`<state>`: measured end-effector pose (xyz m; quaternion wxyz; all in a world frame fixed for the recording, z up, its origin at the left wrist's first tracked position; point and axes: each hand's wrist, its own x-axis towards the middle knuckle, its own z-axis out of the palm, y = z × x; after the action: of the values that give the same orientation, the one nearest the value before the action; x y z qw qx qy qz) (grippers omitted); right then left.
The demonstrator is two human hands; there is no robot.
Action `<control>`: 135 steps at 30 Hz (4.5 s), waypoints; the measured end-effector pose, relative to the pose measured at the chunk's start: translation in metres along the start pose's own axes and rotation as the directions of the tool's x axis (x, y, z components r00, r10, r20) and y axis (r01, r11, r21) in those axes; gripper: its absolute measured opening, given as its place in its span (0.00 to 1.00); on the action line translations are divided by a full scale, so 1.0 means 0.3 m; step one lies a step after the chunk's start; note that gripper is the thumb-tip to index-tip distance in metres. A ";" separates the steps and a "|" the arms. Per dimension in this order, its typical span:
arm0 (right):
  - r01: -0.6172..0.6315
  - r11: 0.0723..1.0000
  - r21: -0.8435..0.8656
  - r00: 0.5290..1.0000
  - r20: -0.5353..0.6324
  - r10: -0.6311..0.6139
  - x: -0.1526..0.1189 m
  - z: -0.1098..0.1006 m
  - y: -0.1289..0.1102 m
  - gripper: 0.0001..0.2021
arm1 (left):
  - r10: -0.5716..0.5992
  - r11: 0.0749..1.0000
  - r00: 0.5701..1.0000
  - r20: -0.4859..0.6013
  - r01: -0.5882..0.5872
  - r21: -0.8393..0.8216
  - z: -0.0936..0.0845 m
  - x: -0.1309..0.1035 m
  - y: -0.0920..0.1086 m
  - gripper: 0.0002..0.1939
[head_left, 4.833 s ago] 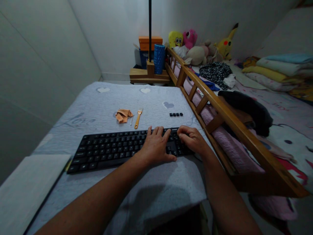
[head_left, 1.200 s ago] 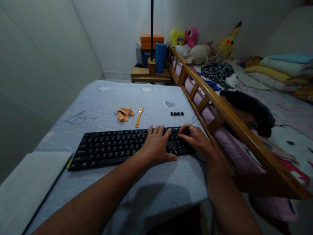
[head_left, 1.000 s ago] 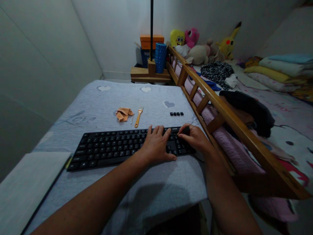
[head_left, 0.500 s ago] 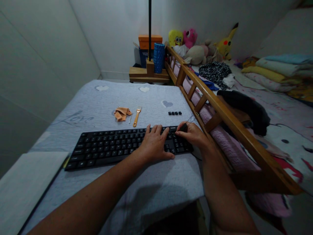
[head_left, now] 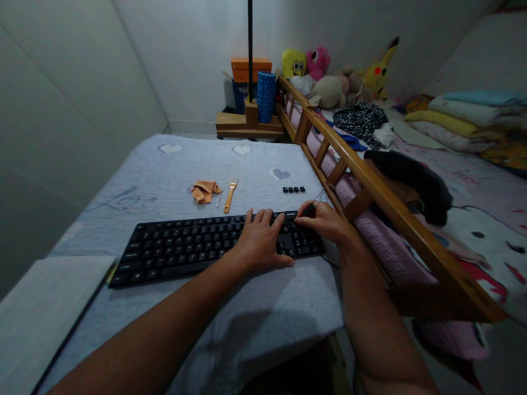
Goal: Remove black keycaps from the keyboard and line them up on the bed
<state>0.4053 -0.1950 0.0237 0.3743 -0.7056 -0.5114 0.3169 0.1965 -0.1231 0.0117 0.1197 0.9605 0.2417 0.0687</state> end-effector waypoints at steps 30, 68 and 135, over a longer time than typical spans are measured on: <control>0.239 0.971 0.022 0.968 -0.078 -0.237 -0.069 0.068 -0.099 0.10 | -0.043 0.984 0.961 -0.272 -0.006 -0.178 -0.021 0.023 0.012 0.07; 0.243 0.956 -0.163 0.939 -0.206 -0.274 -0.023 -0.092 -0.032 0.08 | -0.054 0.989 0.988 -0.142 0.033 -0.143 -0.014 0.008 0.010 0.38; 0.112 0.990 0.080 0.960 -0.265 -0.087 -0.056 -0.048 -0.124 0.21 | 0.000 0.996 1.000 -0.022 -0.002 -0.094 -0.008 -0.002 0.011 0.53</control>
<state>0.3945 -0.2068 0.0641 0.4866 -0.6960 -0.4771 0.2260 0.1969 -0.1257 0.0148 0.1620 0.9531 0.2389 0.0907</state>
